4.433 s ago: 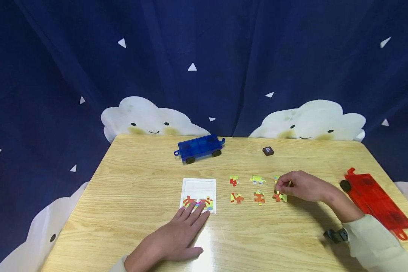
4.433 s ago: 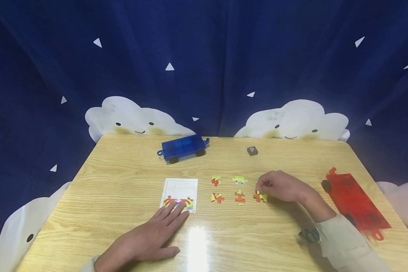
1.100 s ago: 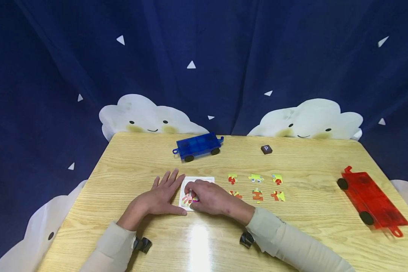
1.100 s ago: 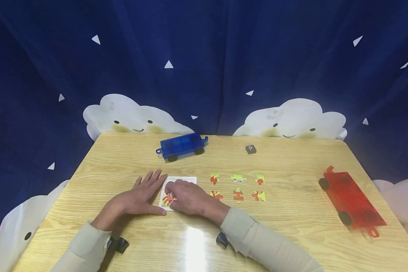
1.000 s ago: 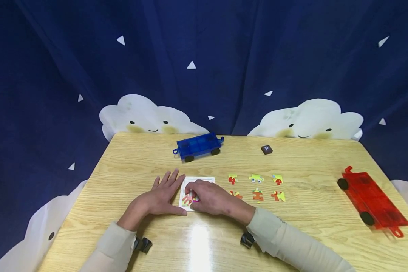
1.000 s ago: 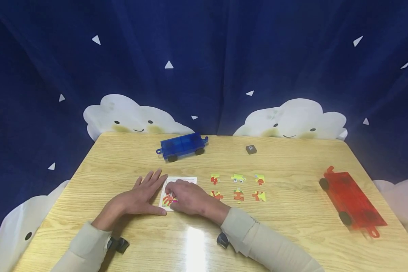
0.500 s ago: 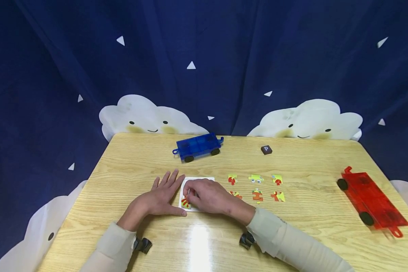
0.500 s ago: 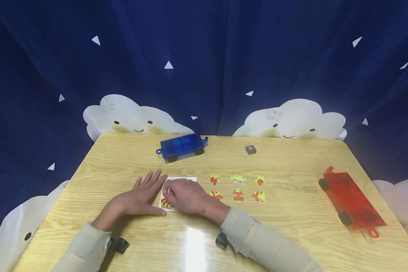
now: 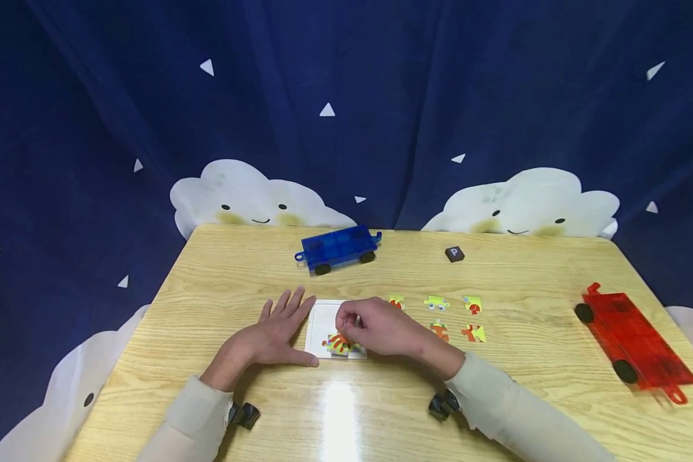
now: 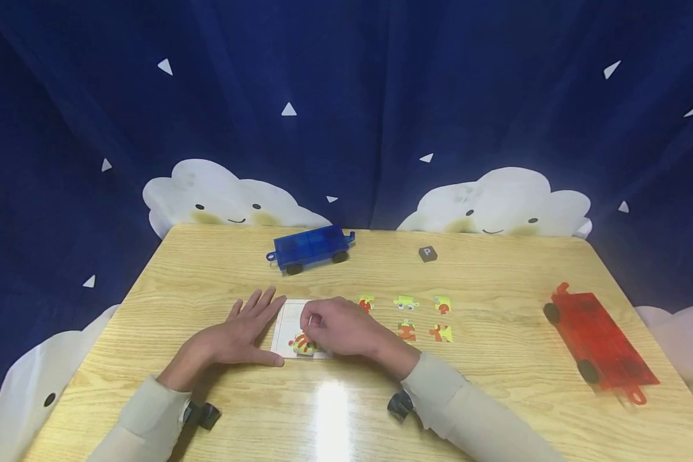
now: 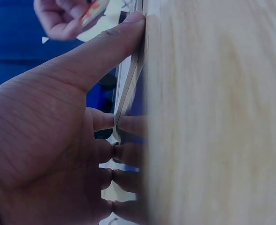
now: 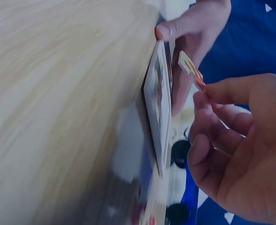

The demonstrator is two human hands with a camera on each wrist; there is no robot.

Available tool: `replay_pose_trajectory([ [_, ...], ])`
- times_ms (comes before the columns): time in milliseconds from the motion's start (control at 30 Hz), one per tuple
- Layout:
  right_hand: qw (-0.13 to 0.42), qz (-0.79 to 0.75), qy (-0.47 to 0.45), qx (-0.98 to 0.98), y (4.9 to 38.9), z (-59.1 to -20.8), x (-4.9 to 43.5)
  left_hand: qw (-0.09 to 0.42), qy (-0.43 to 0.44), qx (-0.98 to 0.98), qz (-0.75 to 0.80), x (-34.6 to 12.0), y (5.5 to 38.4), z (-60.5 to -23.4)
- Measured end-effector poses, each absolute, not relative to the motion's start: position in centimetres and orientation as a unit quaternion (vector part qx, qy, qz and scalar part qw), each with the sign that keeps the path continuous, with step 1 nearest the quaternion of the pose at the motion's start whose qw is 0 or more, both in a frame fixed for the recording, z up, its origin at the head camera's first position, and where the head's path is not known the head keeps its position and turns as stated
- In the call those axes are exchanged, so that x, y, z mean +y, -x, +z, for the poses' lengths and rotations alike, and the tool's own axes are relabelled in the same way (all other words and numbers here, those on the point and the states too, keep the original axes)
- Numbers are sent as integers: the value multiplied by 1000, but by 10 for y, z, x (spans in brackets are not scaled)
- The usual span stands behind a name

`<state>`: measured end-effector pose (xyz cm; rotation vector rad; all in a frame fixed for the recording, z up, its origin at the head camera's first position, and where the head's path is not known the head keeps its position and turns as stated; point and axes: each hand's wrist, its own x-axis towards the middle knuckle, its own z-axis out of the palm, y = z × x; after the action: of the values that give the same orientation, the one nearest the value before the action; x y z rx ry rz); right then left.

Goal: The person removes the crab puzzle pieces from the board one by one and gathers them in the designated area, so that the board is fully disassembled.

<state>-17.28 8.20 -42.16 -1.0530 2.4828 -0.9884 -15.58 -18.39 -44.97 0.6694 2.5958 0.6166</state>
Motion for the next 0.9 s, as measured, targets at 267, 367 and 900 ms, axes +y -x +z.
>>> replay_pose_trajectory([
  [267, 180, -352, 345, 851, 174, -419, 126, 194, -237, 926, 220, -184, 156, -451],
  [367, 195, -361, 349, 842, 175, -416, 143, 195, -237, 926, 221, -184, 156, -450],
  [900, 254, -350, 367, 824, 171, -424, 180, 198, -236, 925, 221, -182, 156, -448],
])
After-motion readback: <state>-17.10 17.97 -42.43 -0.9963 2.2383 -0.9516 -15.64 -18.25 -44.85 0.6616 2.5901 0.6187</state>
